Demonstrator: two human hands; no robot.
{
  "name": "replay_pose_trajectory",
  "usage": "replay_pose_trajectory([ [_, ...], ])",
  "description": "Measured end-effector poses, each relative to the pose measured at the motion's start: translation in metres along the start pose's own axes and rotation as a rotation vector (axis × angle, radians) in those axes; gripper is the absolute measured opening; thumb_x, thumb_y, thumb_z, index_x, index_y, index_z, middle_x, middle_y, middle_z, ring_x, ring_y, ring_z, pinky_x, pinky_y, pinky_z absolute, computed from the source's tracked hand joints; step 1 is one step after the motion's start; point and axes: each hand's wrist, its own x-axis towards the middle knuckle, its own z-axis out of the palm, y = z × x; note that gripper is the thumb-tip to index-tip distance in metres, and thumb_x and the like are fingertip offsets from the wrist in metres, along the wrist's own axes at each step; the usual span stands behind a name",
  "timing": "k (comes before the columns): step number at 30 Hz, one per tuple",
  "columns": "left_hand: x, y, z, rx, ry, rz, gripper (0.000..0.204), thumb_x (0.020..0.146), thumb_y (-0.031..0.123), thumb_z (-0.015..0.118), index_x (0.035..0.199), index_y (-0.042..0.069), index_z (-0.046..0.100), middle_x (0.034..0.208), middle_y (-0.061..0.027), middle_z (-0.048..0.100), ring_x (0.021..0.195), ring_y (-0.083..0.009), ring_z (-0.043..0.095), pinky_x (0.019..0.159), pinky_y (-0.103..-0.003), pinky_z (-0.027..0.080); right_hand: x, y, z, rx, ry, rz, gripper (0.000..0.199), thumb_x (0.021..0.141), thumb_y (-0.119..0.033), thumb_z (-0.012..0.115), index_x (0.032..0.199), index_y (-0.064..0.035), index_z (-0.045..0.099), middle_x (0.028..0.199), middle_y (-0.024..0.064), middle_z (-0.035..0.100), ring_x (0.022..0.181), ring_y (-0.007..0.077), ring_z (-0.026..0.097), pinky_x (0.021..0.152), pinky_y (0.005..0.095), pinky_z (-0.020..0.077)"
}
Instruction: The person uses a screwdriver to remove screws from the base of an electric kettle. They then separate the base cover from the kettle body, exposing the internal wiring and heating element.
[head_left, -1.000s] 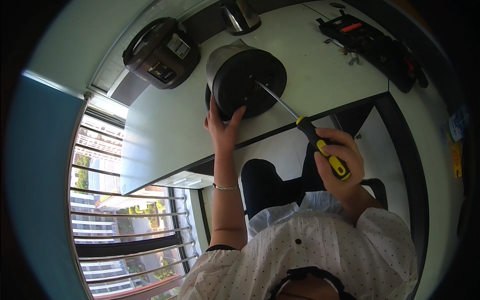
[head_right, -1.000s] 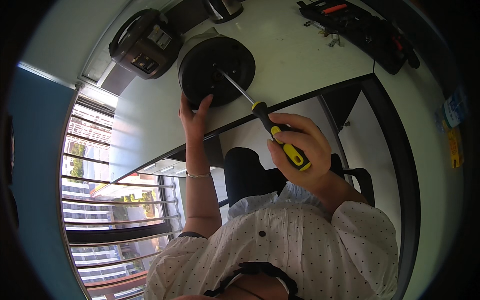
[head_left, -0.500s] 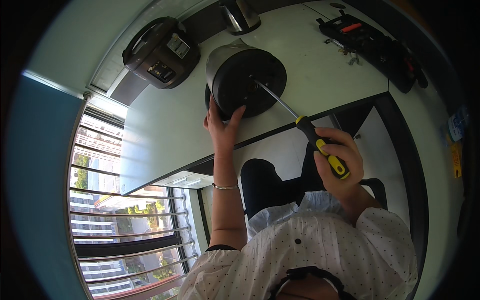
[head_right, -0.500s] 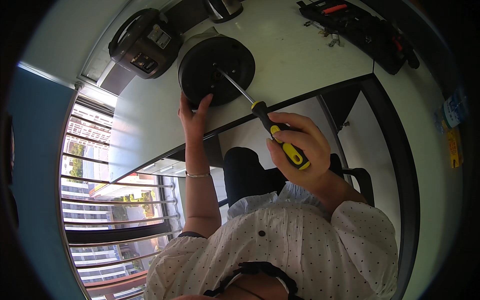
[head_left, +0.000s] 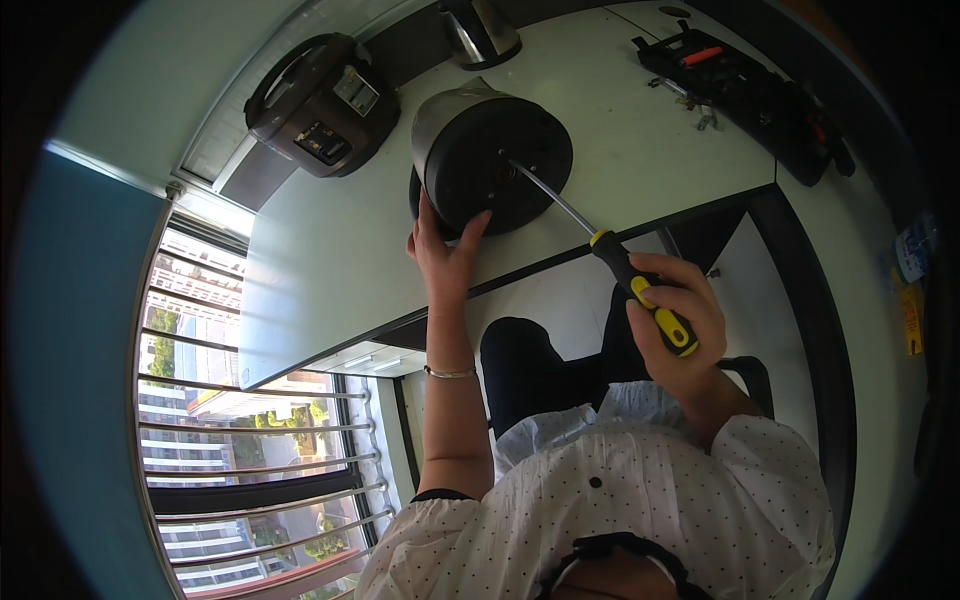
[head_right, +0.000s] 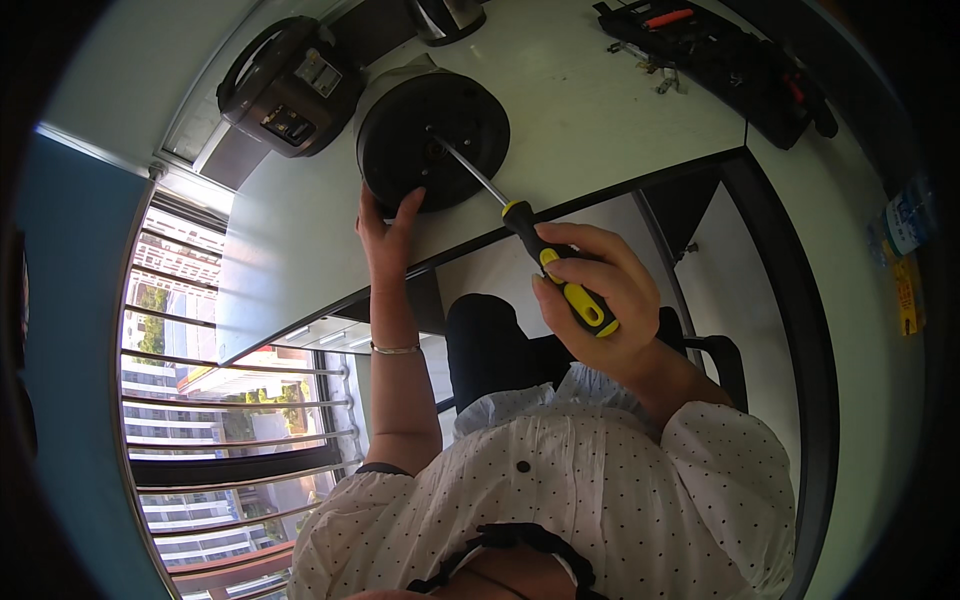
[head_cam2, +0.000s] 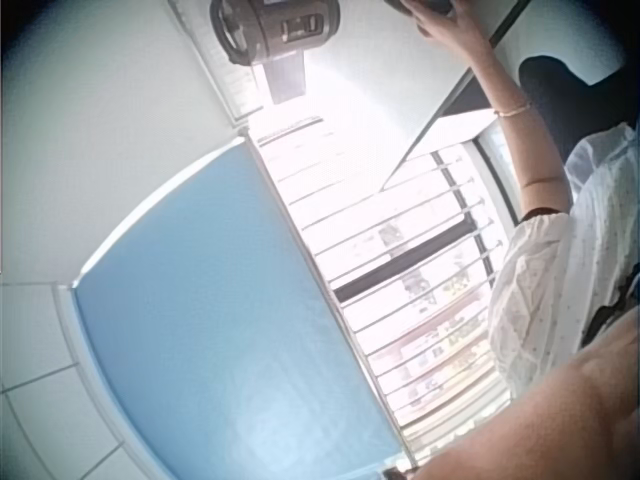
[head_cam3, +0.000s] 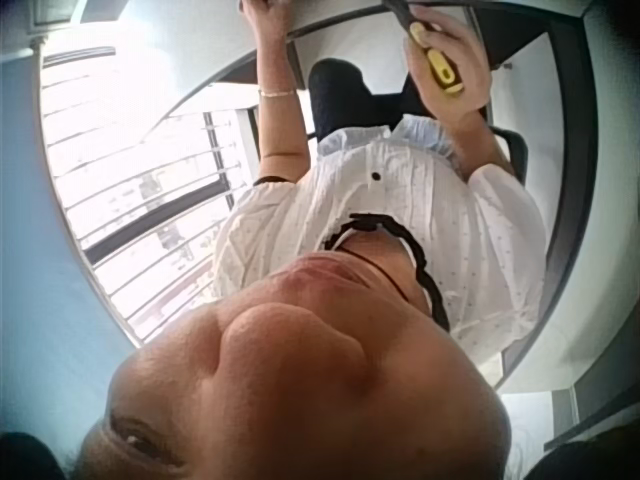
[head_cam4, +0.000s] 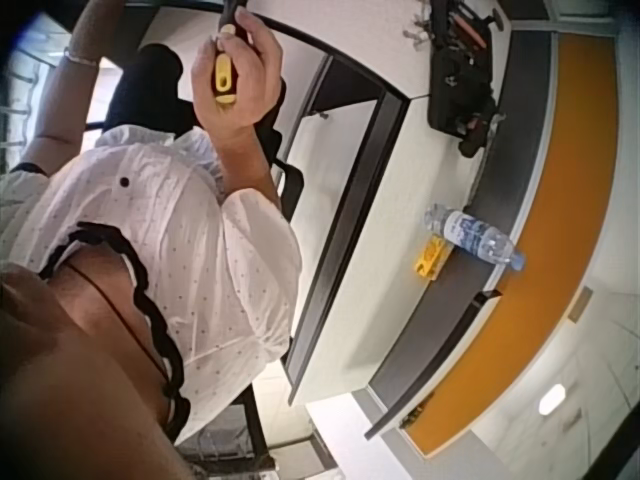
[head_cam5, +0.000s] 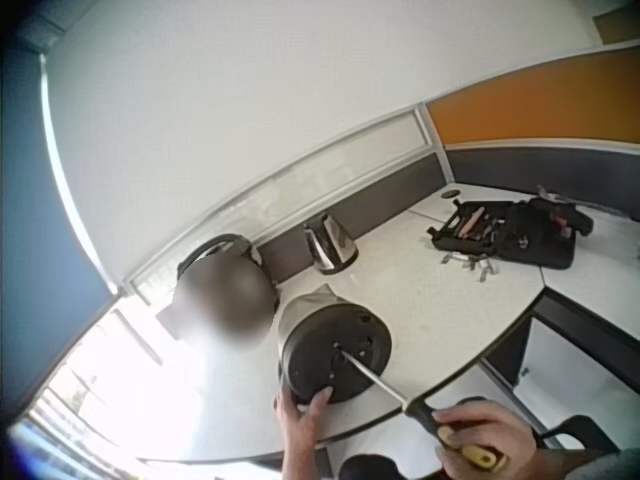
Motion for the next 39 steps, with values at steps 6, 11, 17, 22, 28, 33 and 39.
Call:
replay_pose_trajectory([
  [6, 0.0, 0.001, -0.002, 0.025, -0.012, -0.002, 0.083, 0.066, 0.043, 0.076, 0.132, 0.004, 0.044, 0.098, -0.009, 0.061, 0.098, -0.0245, 0.052, 0.099, -0.036, 0.023, 0.0, 0.0, 0.0, -0.002, 0.003, -0.006, 0.026, 0.073, 0.004, 0.067, 0.094, -0.0024, 0.054, 0.11, 0.0206, 0.06, 0.087, 0.0224, 0.063, 0.073, 0.0262, 0.0503],
  [11, 0.0, 0.001, -0.001, 0.009, -0.013, 0.0, 0.083, 0.067, 0.043, 0.076, 0.132, 0.004, 0.043, 0.1, -0.01, 0.061, 0.101, -0.025, 0.051, 0.1, -0.037, 0.022, 0.0, -0.001, 0.0, 0.003, -0.001, -0.001, 0.026, 0.073, 0.004, 0.067, 0.095, -0.0021, 0.054, 0.111, 0.0207, 0.059, 0.087, 0.0223, 0.063, 0.073, 0.0259, 0.0505],
  [17, -0.001, 0.002, -0.002, 0.024, -0.02, -0.011, 0.083, 0.067, 0.044, 0.075, 0.132, 0.005, 0.043, 0.102, -0.0099, 0.061, 0.101, -0.0252, 0.05, 0.101, -0.037, 0.022, 0.001, -0.001, -0.001, -0.006, -0.005, -0.012, 0.025, 0.073, 0.004, 0.067, 0.094, -0.0017, 0.054, 0.11, 0.0208, 0.059, 0.086, 0.0217, 0.063, 0.072, 0.0257, 0.0505],
  [22, -0.001, 0.003, -0.002, 0.029, -0.021, -0.008, 0.082, 0.067, 0.045, 0.075, 0.132, 0.006, 0.043, 0.102, -0.0097, 0.061, 0.102, -0.0252, 0.05, 0.101, -0.037, 0.022, 0.004, 0.003, -0.001, -0.027, -0.017, -0.089, 0.03, 0.072, 0.005, 0.069, 0.097, -0.0003, 0.053, 0.109, 0.0213, 0.058, 0.073, 0.0156, 0.062, 0.063, 0.023, 0.0505],
  [28, 0.0, 0.002, -0.002, 0.049, -0.019, -0.01, 0.084, 0.067, 0.046, 0.075, 0.133, 0.005, 0.043, 0.101, -0.0093, 0.061, 0.1, -0.0244, 0.051, 0.1, -0.037, 0.022, 0.002, 0.0, 0.002, 0.068, 0.016, 0.016, 0.037, 0.071, 0.005, 0.069, 0.102, -0.0025, 0.05, 0.118, 0.0216, 0.053, 0.09, 0.0207, 0.06, 0.076, 0.0268, 0.0493],
  [33, 0.0, 0.0, 0.001, 0.04, -0.001, 0.003, 0.086, 0.066, 0.046, 0.076, 0.132, 0.003, 0.043, 0.097, -0.0085, 0.061, 0.097, -0.0237, 0.052, 0.099, -0.037, 0.023, 0.005, -0.005, -0.007, -0.112, -0.057, -0.007, 0.046, 0.069, 0.005, 0.071, 0.107, -0.0047, 0.046, 0.122, 0.023, 0.048, 0.091, 0.0187, 0.055, 0.08, 0.0274, 0.0469],
  [39, 0.0, -0.001, -0.003, 0.108, 0.006, 0.046, 0.089, 0.064, 0.048, 0.076, 0.132, 0.0, 0.043, 0.09, -0.0076, 0.061, 0.092, -0.0238, 0.054, 0.099, -0.038, 0.024, 0.007, -0.008, 0.002, 0.07, 0.043, 0.061, 0.043, 0.069, 0.008, 0.073, 0.103, -0.0019, 0.048, 0.122, 0.0213, 0.045, 0.078, 0.0123, 0.057, 0.068, 0.0221, 0.049],
])
